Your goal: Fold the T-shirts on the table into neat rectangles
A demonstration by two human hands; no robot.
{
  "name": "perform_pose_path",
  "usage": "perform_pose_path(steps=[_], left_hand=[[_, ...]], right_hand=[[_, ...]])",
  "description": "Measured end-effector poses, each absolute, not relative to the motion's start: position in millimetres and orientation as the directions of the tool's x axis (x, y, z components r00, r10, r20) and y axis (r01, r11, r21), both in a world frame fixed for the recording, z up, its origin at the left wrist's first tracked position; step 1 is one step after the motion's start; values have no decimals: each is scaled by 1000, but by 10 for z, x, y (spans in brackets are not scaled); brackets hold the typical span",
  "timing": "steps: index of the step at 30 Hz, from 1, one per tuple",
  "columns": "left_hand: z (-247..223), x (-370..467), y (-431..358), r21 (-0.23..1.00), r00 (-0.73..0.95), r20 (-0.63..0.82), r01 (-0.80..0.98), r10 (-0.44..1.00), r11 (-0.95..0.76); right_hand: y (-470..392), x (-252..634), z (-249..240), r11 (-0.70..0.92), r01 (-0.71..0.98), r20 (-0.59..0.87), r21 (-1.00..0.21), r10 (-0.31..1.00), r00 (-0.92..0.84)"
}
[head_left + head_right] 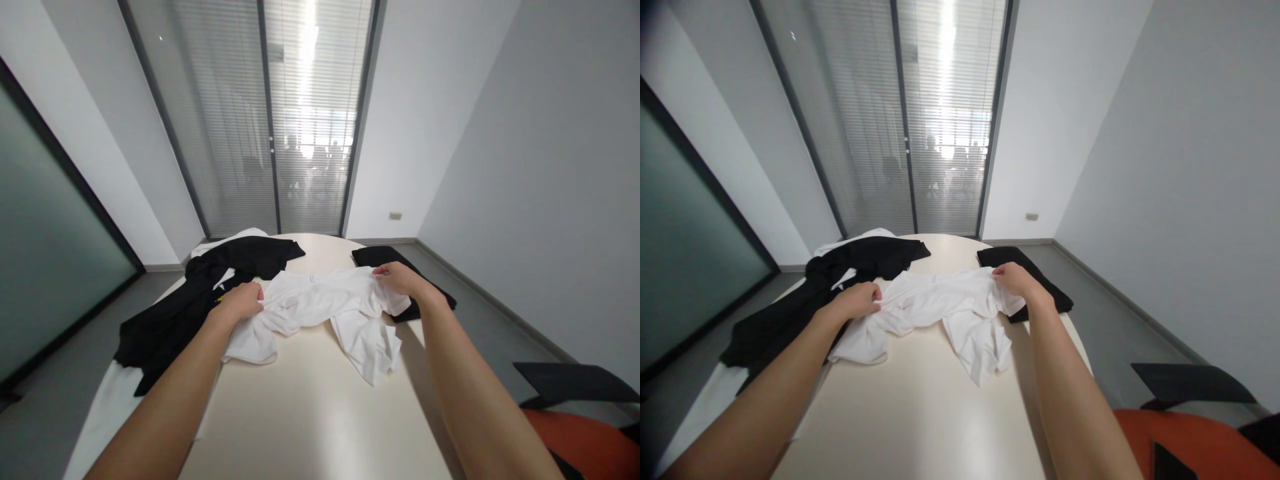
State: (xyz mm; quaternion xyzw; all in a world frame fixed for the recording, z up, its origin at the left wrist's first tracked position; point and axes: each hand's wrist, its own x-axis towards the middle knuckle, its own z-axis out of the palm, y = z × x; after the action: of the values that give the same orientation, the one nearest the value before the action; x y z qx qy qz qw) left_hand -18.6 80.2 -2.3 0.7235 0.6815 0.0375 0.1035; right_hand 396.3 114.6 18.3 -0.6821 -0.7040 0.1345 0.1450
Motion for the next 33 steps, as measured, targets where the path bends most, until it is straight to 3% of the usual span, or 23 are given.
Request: perform_pose_path(steps=[4,7,10,13,17,20,23,25,27,33], left_hand=[[44,-185,814,211,19,5,977,1000,-19],[108,-189,853,341,-50,212,940,976,-26],[88,-180,934,496,-93,458,852,884,-168],[-18,-157,1012,524,-40,545,796,838,-303],[-122,-118,1014,524,16,384,819,923,-232],[-125,-65,948,569,13,161,816,987,-103],[-150,50,869,679,58,-55,734,997,-5],[-203,160,826,721,91,-49,692,995,-28],[-278,275,800,766,127,34,633,991,-107],[-454,449,857,913,46,160,373,986,-166]], right_hand=[[1170,3962,188,115,916,150,-383,987,-61],[1192,3948,184,191,900,247,-391,964,-98],[1208,3917,147,273,876,391,-397,914,-108],[1198,3879,88,308,874,438,-377,890,-125],[1137,3847,108,147,933,335,-330,942,-30],[1059,3812,266,44,953,244,-299,969,31],[957,3724,426,-10,926,-42,-378,999,-7],[895,3634,456,-23,896,-272,-443,956,-110],[859,3534,418,-28,877,-408,-480,892,-195],[874,3397,300,-80,814,-352,-575,922,-159]])
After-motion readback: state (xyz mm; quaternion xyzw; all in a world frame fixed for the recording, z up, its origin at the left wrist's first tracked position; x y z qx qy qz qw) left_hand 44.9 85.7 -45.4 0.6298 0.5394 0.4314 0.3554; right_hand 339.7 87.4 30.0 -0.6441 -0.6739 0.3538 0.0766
